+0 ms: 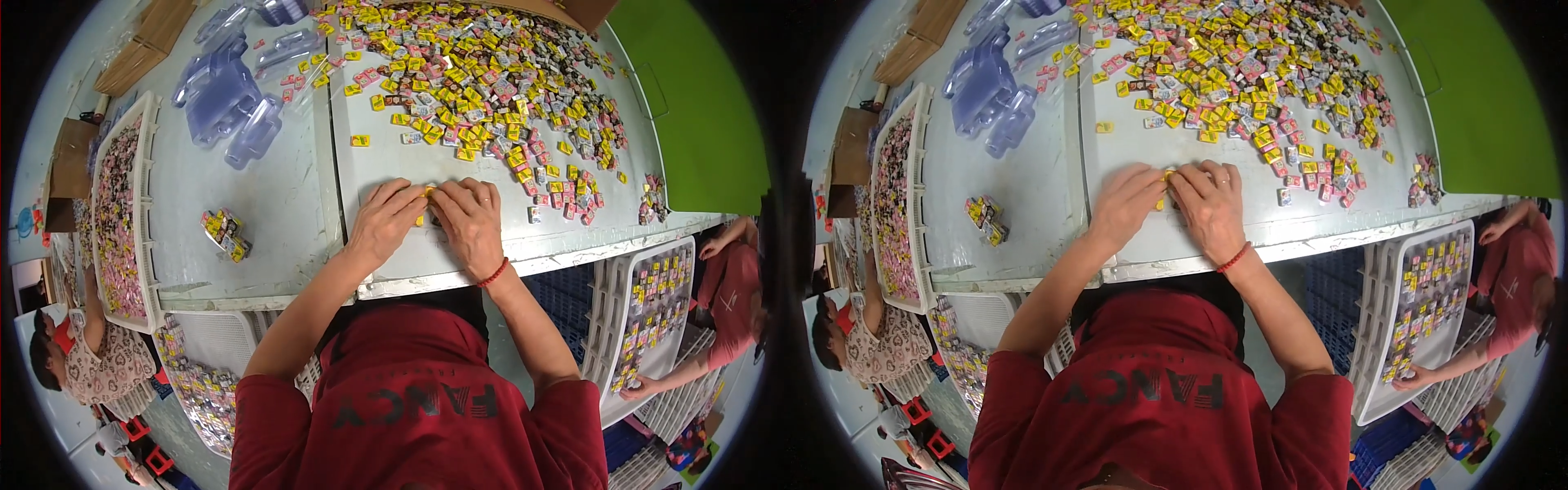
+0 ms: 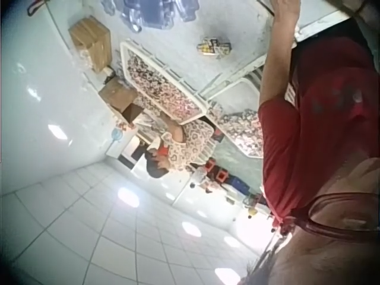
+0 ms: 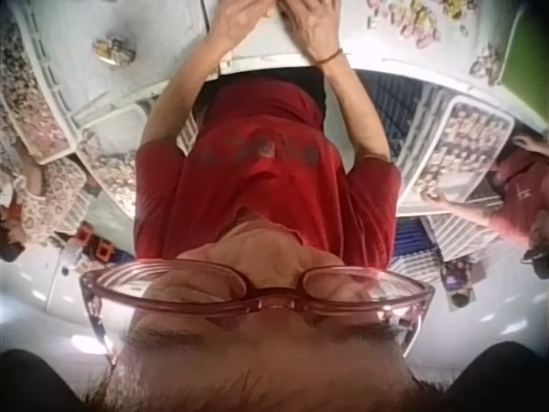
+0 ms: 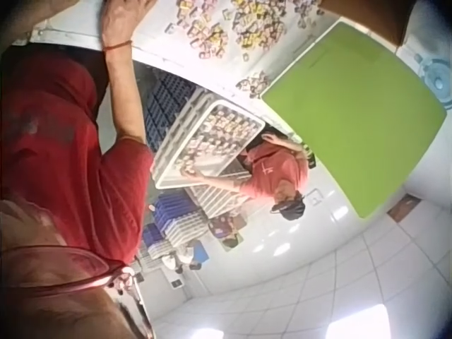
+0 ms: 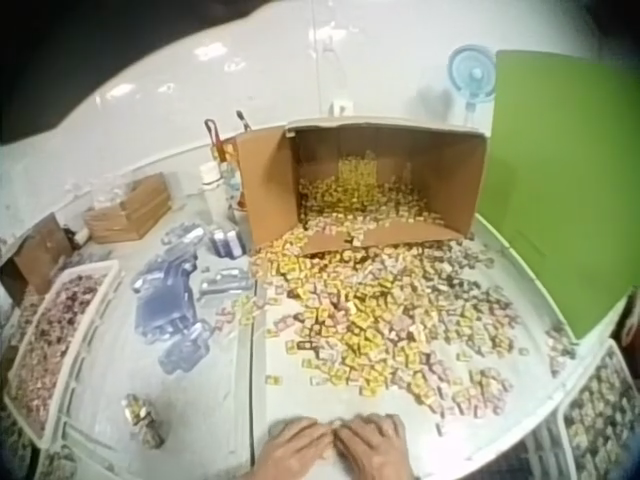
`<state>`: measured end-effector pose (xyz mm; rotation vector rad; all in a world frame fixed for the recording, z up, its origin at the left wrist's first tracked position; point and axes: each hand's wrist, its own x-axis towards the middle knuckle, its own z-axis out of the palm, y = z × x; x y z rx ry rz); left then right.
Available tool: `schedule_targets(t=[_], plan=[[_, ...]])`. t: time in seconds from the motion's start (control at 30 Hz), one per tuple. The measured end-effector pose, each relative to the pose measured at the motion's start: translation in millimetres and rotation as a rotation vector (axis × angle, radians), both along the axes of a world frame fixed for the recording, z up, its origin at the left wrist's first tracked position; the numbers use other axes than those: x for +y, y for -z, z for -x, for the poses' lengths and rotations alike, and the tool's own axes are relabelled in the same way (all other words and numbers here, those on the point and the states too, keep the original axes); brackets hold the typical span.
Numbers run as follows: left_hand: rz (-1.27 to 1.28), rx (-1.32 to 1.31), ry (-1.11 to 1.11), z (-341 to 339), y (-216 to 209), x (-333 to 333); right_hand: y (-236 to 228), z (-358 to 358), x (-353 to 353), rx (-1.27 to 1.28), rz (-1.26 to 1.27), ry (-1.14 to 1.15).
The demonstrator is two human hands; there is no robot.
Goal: Sorting small packaged products and placing them into clear plastic sleeves and trays.
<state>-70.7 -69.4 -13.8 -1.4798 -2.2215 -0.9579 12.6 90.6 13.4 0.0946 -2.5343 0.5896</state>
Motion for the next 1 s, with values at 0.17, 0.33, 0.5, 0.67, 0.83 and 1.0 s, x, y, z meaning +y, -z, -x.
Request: schedule_targets(t=[0.17,0.33,0.5,0.67,0.83,1.0], plan=[[-0.037,-0.030,-0.029,-1.6,4.4,2.2,8.1,-3.3,0.8,0.014,-0.032,-0.011],[-0.030,-0.059,-0.030,-1.8,2.0,2.3,7.5,-0.9,-1.3,0.006,0.031,0.002],[-0.045,-0.086,-0.030,-1.2,0.5,1.4,7.7,-0.4,-0.2,-0.020,0.035,-0.025],[-0.026,-0.128,-0.039,-3.7,-7.0,0.8,6.2,-1.6,2.0,-0.014,0.073,0.010],[0.078,-0.102,-0.061,-5.1,-5.6,0.8,4.1,6.2,3.6,-0.053,0.015,0.027],[0.097,-0.131,-0.078,-6.0,-5.4,1.4,6.1,7.3,0.2,-0.047,0.090,0.044]])
